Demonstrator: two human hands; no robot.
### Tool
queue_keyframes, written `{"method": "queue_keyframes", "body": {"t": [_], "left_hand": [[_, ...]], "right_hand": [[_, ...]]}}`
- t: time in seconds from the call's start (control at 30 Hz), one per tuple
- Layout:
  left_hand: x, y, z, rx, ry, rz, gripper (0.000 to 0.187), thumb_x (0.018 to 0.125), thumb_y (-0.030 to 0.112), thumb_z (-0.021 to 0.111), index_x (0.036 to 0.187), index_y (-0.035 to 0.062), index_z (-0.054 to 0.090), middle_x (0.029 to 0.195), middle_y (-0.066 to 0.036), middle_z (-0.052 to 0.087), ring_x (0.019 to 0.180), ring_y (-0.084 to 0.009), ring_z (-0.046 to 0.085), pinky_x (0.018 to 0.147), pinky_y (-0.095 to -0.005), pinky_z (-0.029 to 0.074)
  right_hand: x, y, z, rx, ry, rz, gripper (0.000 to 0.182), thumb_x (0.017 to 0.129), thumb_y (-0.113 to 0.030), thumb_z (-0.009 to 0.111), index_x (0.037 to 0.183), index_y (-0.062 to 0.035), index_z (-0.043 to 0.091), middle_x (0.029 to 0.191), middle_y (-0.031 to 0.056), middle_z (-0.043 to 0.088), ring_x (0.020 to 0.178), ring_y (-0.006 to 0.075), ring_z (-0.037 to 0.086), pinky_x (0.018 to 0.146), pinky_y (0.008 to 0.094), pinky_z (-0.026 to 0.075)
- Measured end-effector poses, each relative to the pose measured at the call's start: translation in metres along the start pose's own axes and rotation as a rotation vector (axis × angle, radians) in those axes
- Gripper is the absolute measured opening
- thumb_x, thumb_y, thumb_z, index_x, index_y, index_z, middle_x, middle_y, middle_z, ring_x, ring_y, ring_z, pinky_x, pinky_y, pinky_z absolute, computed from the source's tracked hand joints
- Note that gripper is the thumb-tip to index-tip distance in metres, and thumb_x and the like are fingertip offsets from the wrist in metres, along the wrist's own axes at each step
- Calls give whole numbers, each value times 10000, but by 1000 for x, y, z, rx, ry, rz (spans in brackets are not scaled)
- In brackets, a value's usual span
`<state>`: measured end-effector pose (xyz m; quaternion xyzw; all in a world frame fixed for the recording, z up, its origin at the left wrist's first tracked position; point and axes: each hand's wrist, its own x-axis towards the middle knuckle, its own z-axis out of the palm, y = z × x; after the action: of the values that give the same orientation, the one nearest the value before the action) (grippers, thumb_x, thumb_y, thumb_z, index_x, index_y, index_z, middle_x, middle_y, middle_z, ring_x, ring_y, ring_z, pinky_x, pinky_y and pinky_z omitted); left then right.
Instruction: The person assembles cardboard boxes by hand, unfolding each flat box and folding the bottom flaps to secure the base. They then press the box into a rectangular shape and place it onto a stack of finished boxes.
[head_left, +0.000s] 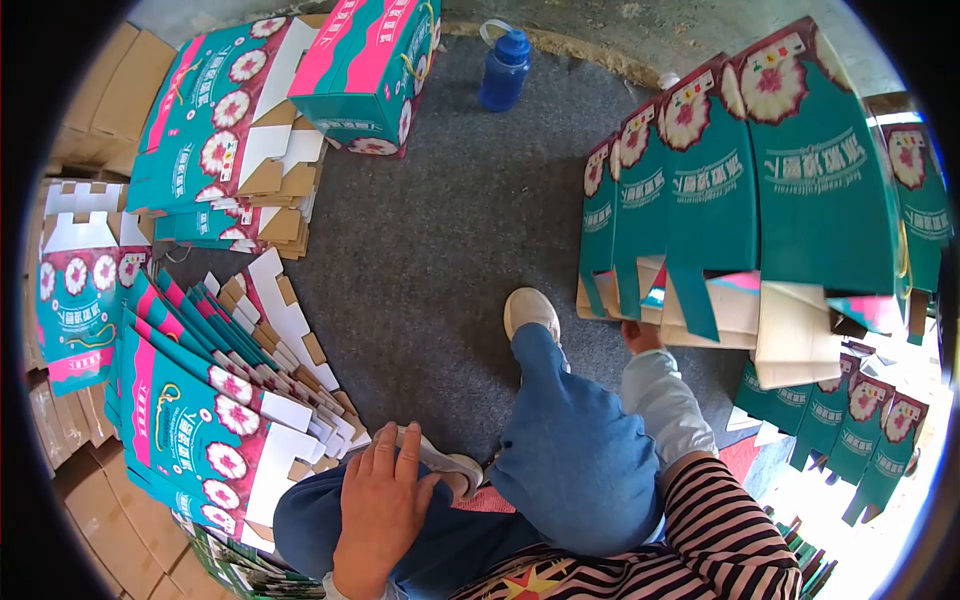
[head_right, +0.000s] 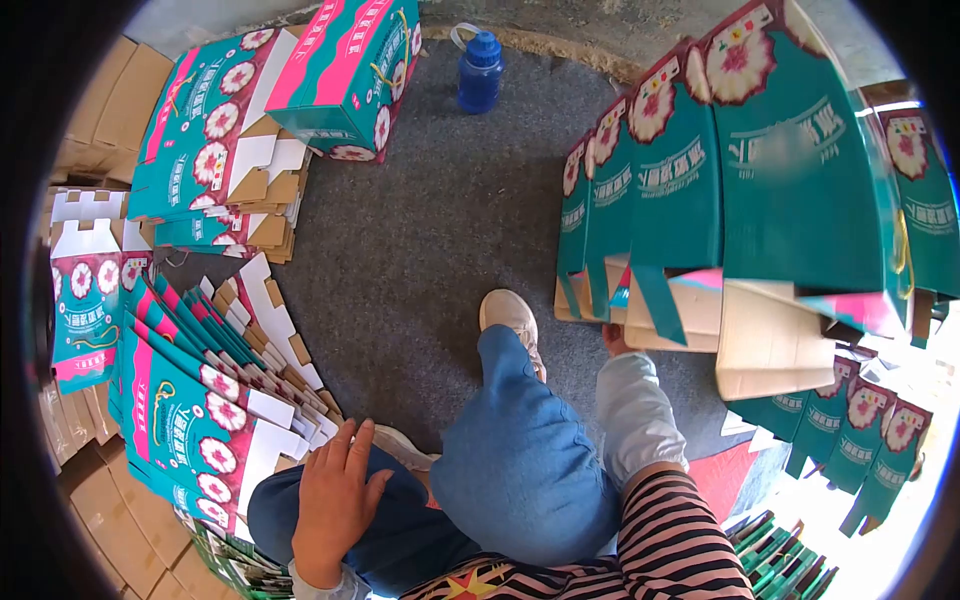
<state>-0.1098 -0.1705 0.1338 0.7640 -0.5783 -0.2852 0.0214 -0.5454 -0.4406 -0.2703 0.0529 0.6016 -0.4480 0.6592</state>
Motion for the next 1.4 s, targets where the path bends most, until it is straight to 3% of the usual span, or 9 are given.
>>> {"method": "queue_keyframes", "body": {"t": [0.27,0.67,0.87,1.0,1.2,1.4], "left_hand": [[-14,-2,-3,-18,20,98,608,788,233,670,1298,5,431,1227,-226,494,1034,-358,530,889,-420,417],[5,-3,-12,-46,-16,205,608,780,249,678,1291,14,449,1228,-227,492,1055,-345,522,901,-420,410],[7,2,-37,-209,239,210,583,749,190,702,1252,-8,482,1193,-237,502,987,-353,550,836,-413,450],[-9,-6,-31,-284,462,65,556,771,155,679,1259,-17,477,1182,-223,530,984,-344,567,811,-387,461],[-27,-2,-26,-251,366,-95,480,823,187,632,1249,11,498,1186,-193,553,1012,-351,571,832,-390,451],[-26,-16,-26,-195,310,-12,541,795,188,663,1263,0,468,1178,-197,539,955,-340,569,815,-390,455]], "right_hand": [[-82,25,-68,-89,-18,98,278,809,-43,595,1077,-87,532,854,95,655,756,286,646,607,422,540],[-198,76,-61,-785,-228,402,283,805,-51,602,1078,-71,528,870,94,653,769,273,648,602,400,535],[-213,73,-40,-1003,-345,401,286,803,-54,605,1078,-63,526,879,94,652,775,266,648,600,389,532],[-215,65,-31,-1102,-404,389,289,802,-56,608,1079,-58,524,885,93,651,779,262,649,598,381,531],[-229,70,-27,-1214,-484,416,293,800,-60,611,1079,-50,522,893,93,650,786,256,650,596,370,528],[-241,69,-21,-1281,-486,443,298,798,-64,615,1080,-43,520,901,92,649,792,249,650,594,359,526]]}}
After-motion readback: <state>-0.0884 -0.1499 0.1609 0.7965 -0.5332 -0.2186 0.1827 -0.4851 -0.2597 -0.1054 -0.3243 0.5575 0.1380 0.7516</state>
